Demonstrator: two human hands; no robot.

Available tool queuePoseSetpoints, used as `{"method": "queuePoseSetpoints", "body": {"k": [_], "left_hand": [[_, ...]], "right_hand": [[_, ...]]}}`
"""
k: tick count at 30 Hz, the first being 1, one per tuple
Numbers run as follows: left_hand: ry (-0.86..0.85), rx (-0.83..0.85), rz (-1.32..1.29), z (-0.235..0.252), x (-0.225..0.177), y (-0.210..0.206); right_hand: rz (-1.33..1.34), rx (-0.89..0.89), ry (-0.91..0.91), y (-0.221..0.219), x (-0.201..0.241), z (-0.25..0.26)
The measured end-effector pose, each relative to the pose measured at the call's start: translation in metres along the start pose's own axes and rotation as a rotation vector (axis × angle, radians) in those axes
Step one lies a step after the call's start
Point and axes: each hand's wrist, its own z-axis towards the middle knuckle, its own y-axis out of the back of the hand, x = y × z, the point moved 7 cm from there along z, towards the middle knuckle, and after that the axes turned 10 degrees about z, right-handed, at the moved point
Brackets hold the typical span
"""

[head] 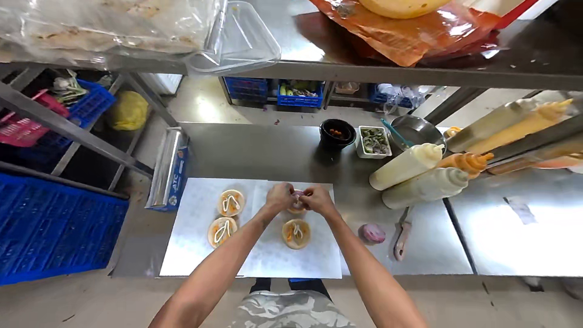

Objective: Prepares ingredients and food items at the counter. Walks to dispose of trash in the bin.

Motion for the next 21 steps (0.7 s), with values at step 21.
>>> {"method": "queuePoseSetpoints", "body": {"k": [21], "left_hand": [[0.036, -0.054, -0.029, 0.008, 0.004, 0.007]], "right_hand": [[0.045, -0.143, 0.004, 0.006, -0.004, 0.0]]}}
